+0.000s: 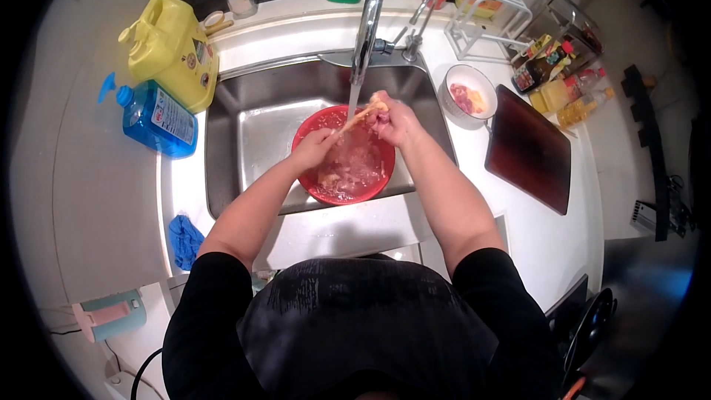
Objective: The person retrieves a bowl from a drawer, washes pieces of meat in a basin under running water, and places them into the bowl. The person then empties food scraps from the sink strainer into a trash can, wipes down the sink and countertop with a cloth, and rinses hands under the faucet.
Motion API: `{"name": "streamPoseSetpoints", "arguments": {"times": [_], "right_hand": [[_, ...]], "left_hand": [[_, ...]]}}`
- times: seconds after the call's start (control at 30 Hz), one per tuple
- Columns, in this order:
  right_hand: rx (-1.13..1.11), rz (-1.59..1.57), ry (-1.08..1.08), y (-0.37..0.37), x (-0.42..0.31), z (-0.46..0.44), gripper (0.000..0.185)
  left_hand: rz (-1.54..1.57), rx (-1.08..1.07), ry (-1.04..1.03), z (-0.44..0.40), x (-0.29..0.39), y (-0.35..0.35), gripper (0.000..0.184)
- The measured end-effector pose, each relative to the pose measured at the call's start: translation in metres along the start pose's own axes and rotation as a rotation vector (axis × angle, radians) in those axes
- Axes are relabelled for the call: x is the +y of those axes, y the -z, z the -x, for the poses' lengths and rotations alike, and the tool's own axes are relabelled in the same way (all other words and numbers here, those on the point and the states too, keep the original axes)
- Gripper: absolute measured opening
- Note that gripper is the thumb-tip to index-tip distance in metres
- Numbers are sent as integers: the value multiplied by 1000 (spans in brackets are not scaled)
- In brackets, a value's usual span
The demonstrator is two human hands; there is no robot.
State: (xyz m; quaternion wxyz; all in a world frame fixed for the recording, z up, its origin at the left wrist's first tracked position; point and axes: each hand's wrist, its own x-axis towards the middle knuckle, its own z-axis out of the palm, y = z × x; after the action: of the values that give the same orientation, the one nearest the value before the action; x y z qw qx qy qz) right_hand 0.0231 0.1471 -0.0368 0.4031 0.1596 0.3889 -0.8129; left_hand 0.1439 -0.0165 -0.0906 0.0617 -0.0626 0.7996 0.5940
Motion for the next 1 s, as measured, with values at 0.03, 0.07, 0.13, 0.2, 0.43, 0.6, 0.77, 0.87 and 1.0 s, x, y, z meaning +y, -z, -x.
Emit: {"name": "streamPoseSetpoints", "arguments": {"times": [0.03,0.07,0.13,0.2,0.43,0.6,0.77,0.87,1.0], "right_hand": [[-15,98,11,-1,-4,2,23],[2,116,13,-7,-5,7,23],[36,155,10,-18,-2,14,23],[-16,105,30,-12,-4,7,23],[-1,353,175,-23,-8,20,29],[-68,610,76,-16,8,18,17],[33,578,90,1,28,11,16],[53,622,118,2,30,11,23],[-14,838,44,6,35,8,34]], "left_hand": [[2,-4,14,-2,-4,1,25],[5,-9,30,-5,-9,1,25],[99,-51,105,-10,-17,3,24],[278,-125,214,-19,-21,8,23],[-807,-173,255,-22,-85,-1,41],[-1105,-832,233,-24,-98,-28,44],[-546,-572,169,-16,-56,1,33],[51,-430,365,-27,-41,22,26],[496,-380,366,-27,11,38,18]]}}
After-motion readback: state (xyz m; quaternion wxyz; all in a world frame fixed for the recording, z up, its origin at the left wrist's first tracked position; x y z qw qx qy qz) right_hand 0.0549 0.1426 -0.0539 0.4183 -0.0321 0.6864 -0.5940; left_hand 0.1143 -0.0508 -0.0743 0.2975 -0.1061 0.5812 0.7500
